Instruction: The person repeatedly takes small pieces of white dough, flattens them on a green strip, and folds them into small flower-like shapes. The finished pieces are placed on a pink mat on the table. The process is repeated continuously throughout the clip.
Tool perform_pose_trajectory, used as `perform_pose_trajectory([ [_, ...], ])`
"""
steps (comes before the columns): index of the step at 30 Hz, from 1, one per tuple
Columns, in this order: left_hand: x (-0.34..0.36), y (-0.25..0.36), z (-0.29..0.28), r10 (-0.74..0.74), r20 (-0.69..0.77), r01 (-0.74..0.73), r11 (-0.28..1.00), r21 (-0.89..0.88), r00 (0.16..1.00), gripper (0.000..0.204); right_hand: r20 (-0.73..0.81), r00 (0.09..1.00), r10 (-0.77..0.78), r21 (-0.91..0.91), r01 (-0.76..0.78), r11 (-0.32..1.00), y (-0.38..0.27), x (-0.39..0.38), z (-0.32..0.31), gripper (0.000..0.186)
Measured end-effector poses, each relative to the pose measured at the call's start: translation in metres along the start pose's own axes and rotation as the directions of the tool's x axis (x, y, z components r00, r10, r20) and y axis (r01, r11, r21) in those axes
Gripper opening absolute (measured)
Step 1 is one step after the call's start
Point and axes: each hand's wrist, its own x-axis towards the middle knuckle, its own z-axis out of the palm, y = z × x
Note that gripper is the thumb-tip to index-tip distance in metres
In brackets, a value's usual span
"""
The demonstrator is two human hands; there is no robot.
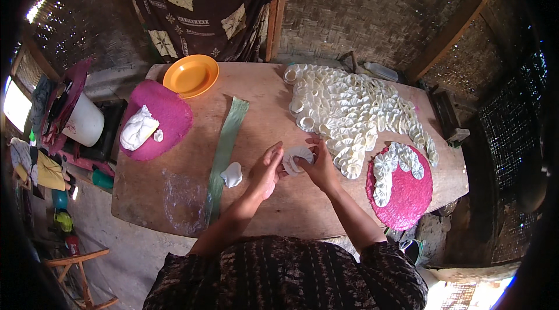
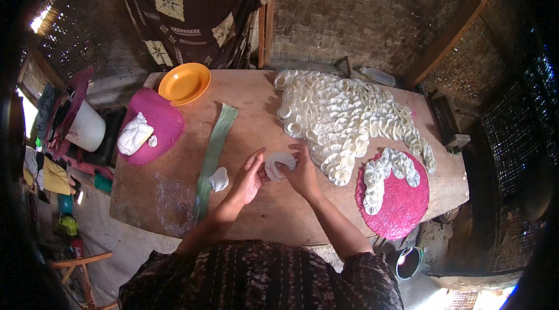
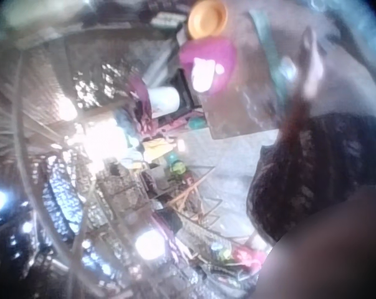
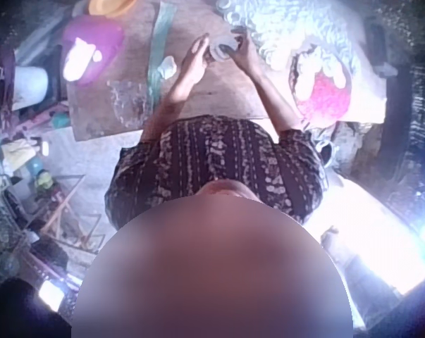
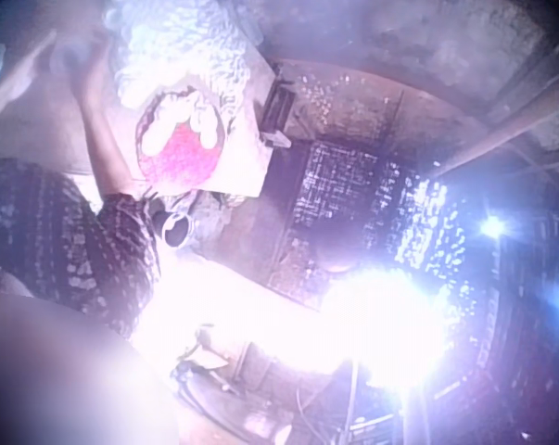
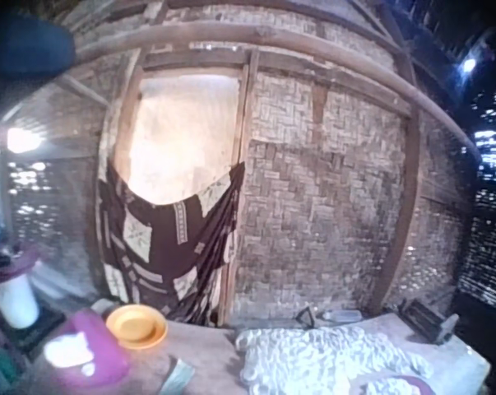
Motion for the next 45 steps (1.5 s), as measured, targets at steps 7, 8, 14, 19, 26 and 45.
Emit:
perform_pose_trajectory([
  [7, -0.004, 0.000, 0.006, 0.166, 0.103, -0.183, 0.964, 0.192, 0.981, 0.080, 0.075, 0.992, -0.099, 0.095, 0.092, 0.991, 0.007, -0.003, -0.006, 0.057],
  [8, -0.003, 0.004, 0.007, 0.140, 0.091, -0.159, 0.955, 0.252, 0.986, 0.082, 0.083, 0.991, -0.104, 0.102, 0.095, 0.990, 0.003, -0.005, -0.006, 0.056],
  [14, -0.007, 0.018, 0.015, 0.521, 0.196, -0.527, 0.621, 0.581, 0.831, 0.078, 0.102, 0.969, -0.226, -0.073, 0.234, 0.970, -0.009, -0.005, 0.001, 0.059],
  [19, -0.004, 0.021, 0.009, 0.486, 0.176, -0.459, 0.559, 0.691, 0.856, 0.076, 0.104, 0.946, -0.308, -0.097, 0.318, 0.943, -0.011, 0.000, 0.002, 0.061],
  [26, 0.003, 0.002, -0.007, 0.467, 0.251, -0.443, 0.362, 0.820, 0.848, 0.087, 0.316, 0.937, -0.152, -0.257, 0.238, 0.936, -0.001, 0.018, -0.005, 0.061],
  [45, 0.008, -0.026, -0.027, 0.534, 0.176, -0.477, 0.502, 0.721, 0.827, 0.067, 0.071, 0.953, -0.296, -0.720, 0.254, 0.646, 0.016, 0.099, -0.040, 0.063],
])
